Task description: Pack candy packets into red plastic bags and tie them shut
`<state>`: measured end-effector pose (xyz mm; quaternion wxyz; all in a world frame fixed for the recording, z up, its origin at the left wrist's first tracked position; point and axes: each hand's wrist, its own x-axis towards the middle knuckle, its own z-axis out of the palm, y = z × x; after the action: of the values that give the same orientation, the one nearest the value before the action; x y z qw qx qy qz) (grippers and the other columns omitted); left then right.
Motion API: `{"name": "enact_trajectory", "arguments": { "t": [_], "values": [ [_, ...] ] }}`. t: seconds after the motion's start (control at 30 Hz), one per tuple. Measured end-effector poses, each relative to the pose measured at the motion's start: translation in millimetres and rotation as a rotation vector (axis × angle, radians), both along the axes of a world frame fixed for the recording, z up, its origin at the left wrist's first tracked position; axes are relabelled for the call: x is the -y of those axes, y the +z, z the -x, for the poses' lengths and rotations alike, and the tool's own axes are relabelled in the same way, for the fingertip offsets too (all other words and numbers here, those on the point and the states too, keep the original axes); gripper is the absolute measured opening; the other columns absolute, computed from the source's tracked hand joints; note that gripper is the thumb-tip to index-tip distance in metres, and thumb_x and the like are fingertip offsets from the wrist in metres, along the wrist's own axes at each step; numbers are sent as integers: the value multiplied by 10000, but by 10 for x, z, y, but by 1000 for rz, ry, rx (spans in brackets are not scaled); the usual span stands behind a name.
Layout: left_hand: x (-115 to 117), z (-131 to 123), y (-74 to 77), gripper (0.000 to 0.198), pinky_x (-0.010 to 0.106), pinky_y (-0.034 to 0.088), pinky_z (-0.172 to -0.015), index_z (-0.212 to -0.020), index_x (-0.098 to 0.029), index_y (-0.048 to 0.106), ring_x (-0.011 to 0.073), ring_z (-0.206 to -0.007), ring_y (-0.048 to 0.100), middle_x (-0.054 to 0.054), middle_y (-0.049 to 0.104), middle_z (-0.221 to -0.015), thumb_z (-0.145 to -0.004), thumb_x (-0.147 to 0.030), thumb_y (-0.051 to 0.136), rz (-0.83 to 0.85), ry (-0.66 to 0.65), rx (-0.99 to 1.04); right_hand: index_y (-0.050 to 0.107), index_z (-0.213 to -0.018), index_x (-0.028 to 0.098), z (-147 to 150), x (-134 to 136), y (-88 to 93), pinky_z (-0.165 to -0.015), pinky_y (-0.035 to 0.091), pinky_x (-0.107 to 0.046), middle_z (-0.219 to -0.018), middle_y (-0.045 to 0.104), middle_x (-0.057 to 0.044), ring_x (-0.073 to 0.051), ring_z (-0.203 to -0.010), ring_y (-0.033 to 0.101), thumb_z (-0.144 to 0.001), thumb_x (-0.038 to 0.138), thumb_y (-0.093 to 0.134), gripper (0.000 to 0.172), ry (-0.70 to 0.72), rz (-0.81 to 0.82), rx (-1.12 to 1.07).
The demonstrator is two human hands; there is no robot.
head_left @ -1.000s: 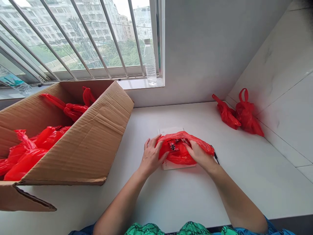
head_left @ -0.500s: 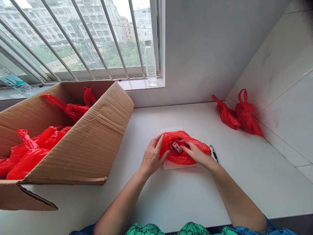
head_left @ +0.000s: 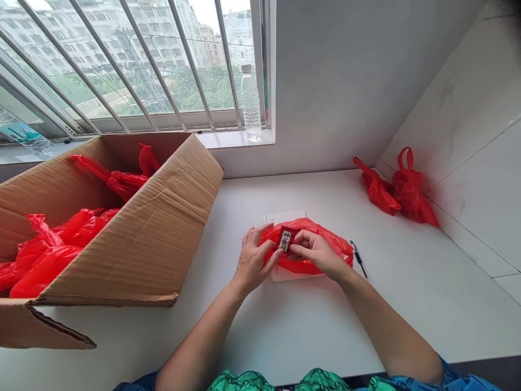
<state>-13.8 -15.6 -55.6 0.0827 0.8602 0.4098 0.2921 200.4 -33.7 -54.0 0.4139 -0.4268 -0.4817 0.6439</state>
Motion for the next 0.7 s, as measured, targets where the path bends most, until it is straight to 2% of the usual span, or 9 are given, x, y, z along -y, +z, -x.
{"name": "enact_trajectory", "arguments": {
  "t": [0.1, 0.27, 0.4, 0.53, 0.7],
  "values": [
    [-9, 14, -5, 195, 515, 269, -1195, -910, -203, 598, 238, -1322, 478, 117, 504, -1439, -997, -317, 466, 14, -20, 2, 647, -1030, 208, 2, 5, 4, -868, 579, -369, -1056, 732, -57, -217, -933, 730, -864, 497, 693, 337, 23, -62, 94],
    [-12, 29, 2, 225, 528, 205, -1217, -907, -211, 577, 221, -1373, 431, 105, 478, -1471, -1021, -295, 402, 91, -86, -43, 629, -1096, 218, -33, -22, -8, -606, 524, -285, -991, 702, -42, -156, -734, 655, -911, 521, 613, 356, -91, -125, 150],
    [-13, 29, 8, 235, 532, 200, -1219, -925, -220, 590, 217, -1379, 419, 91, 470, -1472, -1028, -293, 391, 154, -91, -16, 642, -1035, 214, -81, -28, 4, -624, 481, -278, -906, 689, -26, -148, -733, 607, -894, 454, 655, 278, -47, -195, 156],
    [-14, 28, 11, 217, 531, 244, -1205, -910, -216, 593, 233, -1390, 403, 99, 472, -1450, -1016, -298, 423, 189, -82, 38, 658, -1090, 226, -113, -5, 46, -595, 449, -281, -804, 650, -8, -150, -690, 565, -888, 441, 659, 295, 18, -193, 217],
    [-11, 23, 13, 219, 521, 299, -1182, -870, -209, 590, 249, -1405, 386, 113, 451, -1452, -1005, -302, 445, 200, -93, 61, 662, -1022, 216, -119, 13, 78, -604, 445, -286, -787, 631, -5, -152, -685, 555, -877, 451, 662, 276, 33, -186, 251]
  ]
}}
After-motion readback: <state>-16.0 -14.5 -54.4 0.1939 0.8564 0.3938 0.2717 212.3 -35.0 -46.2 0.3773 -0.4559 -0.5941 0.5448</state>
